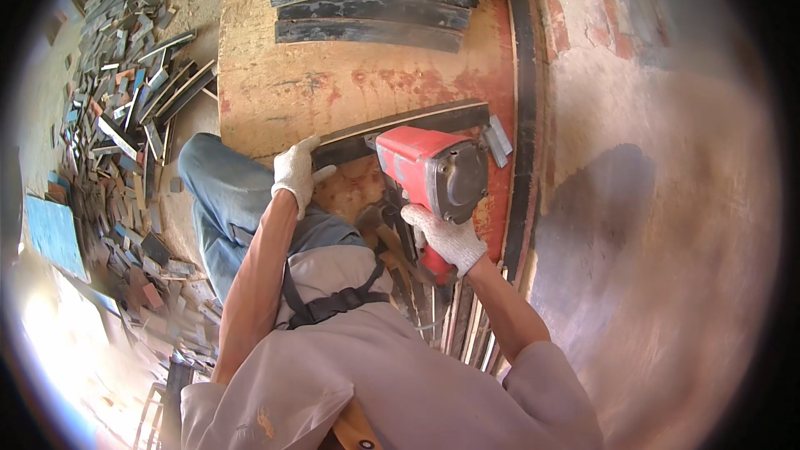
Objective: The person is assembling a wooden structure by placing wooden strips onto a board and securing them with a nail gun. The person repeatedly positions each strip and fastens it in place.
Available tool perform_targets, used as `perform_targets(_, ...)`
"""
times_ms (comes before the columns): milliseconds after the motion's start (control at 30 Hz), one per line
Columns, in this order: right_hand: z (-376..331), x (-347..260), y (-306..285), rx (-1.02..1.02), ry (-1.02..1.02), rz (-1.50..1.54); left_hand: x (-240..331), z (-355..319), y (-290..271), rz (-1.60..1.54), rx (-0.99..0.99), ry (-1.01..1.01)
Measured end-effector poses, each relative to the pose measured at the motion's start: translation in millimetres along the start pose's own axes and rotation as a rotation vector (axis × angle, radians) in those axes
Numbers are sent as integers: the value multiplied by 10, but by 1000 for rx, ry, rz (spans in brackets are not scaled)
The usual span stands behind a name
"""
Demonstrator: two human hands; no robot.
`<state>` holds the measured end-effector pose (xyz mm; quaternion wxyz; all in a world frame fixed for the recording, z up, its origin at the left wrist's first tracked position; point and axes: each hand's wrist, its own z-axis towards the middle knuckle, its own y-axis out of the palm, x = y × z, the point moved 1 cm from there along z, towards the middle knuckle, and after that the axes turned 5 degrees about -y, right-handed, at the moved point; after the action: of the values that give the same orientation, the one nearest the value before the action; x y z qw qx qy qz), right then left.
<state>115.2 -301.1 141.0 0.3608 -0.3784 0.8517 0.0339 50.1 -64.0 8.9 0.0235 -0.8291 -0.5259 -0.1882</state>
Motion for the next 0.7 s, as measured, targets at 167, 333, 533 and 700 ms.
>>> perform_targets(167,83,143,74,-61,-21,-134,-14,5,-14,11,-21,4)
perform_targets(333,234,244,161,-117,-30,-234,-36,12,-37,48,-13,-7)
perform_targets(533,241,407,196,-56,-247,-264,-48,60,-82,20,-23,13)
perform_targets(700,-3,463,218,40,-540,-490,456,-579,-71,90,101,156)
